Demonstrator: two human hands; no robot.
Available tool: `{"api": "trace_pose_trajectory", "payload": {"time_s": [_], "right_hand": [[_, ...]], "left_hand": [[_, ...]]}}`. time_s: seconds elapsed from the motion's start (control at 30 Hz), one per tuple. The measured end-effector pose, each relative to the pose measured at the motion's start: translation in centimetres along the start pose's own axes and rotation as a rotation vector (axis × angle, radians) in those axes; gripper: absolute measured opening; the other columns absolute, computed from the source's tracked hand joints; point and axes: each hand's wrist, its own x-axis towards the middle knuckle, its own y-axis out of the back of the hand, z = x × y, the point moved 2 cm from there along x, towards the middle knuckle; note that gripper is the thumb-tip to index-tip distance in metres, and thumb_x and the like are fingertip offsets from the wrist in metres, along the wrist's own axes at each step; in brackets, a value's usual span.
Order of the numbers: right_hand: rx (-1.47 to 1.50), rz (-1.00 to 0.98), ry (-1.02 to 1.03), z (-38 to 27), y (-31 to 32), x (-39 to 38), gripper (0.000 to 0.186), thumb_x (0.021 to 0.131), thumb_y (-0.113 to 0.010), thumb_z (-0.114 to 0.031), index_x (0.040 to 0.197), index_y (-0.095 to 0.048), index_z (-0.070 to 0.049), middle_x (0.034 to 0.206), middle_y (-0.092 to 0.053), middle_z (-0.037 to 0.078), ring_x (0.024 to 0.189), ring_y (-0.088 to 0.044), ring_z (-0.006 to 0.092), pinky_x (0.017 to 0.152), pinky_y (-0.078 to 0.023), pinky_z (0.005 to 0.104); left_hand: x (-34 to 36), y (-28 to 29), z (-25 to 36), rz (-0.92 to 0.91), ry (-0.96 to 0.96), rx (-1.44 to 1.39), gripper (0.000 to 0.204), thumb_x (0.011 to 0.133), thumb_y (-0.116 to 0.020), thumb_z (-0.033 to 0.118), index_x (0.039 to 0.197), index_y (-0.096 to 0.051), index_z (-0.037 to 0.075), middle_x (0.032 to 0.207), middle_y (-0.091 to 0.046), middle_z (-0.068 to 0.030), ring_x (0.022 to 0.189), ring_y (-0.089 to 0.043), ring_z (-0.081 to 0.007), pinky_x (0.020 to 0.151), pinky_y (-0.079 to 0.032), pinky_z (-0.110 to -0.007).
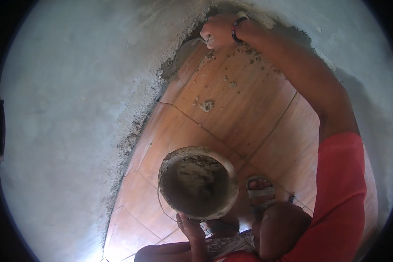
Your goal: The person scoops cement from a bucket using a trowel and applies it to the corner where the wall meets the tiled floor. They repeatedly smooth the cement along the baseboard area to fill gaps and create a finished edge.
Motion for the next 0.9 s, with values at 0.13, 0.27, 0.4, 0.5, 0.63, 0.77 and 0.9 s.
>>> {"api": "trace_pose_trajectory", "payload": {"time_s": [0.13,0.27,0.4,0.5,0.63,0.77,0.9], "right_hand": [[-0.087,-0.089,-0.046,1.5,2.9,1.1,0.029,0.079,-0.072,-0.035,0.095,-0.069,-0.01,0.091,-0.067,0.015,0.091,-0.063,0.034,0.08,-0.049,0.0466],[-0.278,-0.052,-0.035,2.7,6.9,1.3,0.031,0.077,-0.07,-0.037,0.095,-0.073,-0.013,0.095,-0.071,0.015,0.093,-0.067,0.0335,0.083,-0.051,0.048],[-0.395,-0.024,-0.015,1.5,11.7,-0.9,0.026,0.076,-0.068,-0.034,0.092,-0.073,-0.013,0.093,-0.072,0.014,0.089,-0.067,0.0339,0.078,-0.052,0.047],[-0.342,0.118,0.016,1.2,13.6,-2.7,0.023,0.075,-0.067,-0.032,0.081,-0.07,-0.01,0.081,-0.069,0.015,0.079,-0.065,0.0362,0.071,-0.05,0.0481],[-0.112,0.28,0.035,-1.0,12.9,-8.3,0.025,0.076,-0.07,-0.029,0.088,-0.067,-0.007,0.083,-0.066,0.016,0.081,-0.063,0.0358,0.073,-0.047,0.0479],[0.094,-0.008,0.134,-8.6,8.1,-12.7,0.029,0.081,-0.069,-0.019,0.104,-0.063,-0.003,0.095,-0.065,0.017,0.092,-0.061,0.0351,0.081,-0.048,0.0445],[0.201,-0.268,0.444,-15.9,2.6,-17.6,0.026,0.081,-0.066,-0.012,0.106,-0.062,-0.007,0.096,-0.063,0.018,0.093,-0.062,0.034,0.082,-0.049,0.0461]], "left_hand": [[-0.3,-0.3,0.4,0.004,0.01,0.029,0.043,0.105,-0.044,0.039,0.126,-0.045,0.001,0.122,-0.055,-0.0169,0.11,-0.057,-0.0268,0.092,-0.047,-0.044],[-0.5,-1.0,0.4,0.0,-0.041,-0.026,0.04,0.102,-0.047,0.04,0.116,-0.043,0.003,0.101,-0.056,-0.014,0.08,-0.06,-0.0201,0.053,-0.047,-0.03],[0.1,0.5,-1.4,-0.061,-0.043,-0.01,0.042,0.104,-0.044,0.037,0.127,-0.043,0.002,0.124,-0.053,-0.019,0.112,-0.057,-0.0294,0.092,-0.048,-0.046],[0.1,1.0,-1.7,-0.05,-0.053,-0.039,0.042,0.103,-0.048,0.036,0.126,-0.043,0.001,0.12,-0.054,-0.0168,0.108,-0.057,-0.0262,0.088,-0.049,-0.042],[-0.5,0.3,-0.1,-0.005,-0.05,-0.032,0.046,0.099,-0.055,0.034,0.126,-0.044,-0.002,0.114,-0.057,-0.0125,0.101,-0.057,-0.0212,0.084,-0.048,-0.035],[0.3,1.5,0.1,-0.057,-0.108,0.111,0.047,0.095,-0.061,0.025,0.129,-0.048,-0.005,0.117,-0.059,-0.0138,0.106,-0.056,-0.0209,0.093,-0.045,-0.035],[0.5,1.8,0.6,-0.151,-0.158,0.152,0.049,0.091,-0.064,0.016,0.132,-0.047,-0.006,0.119,-0.061,-0.0158,0.11,-0.057,-0.022,0.097,-0.044,-0.035]]}}
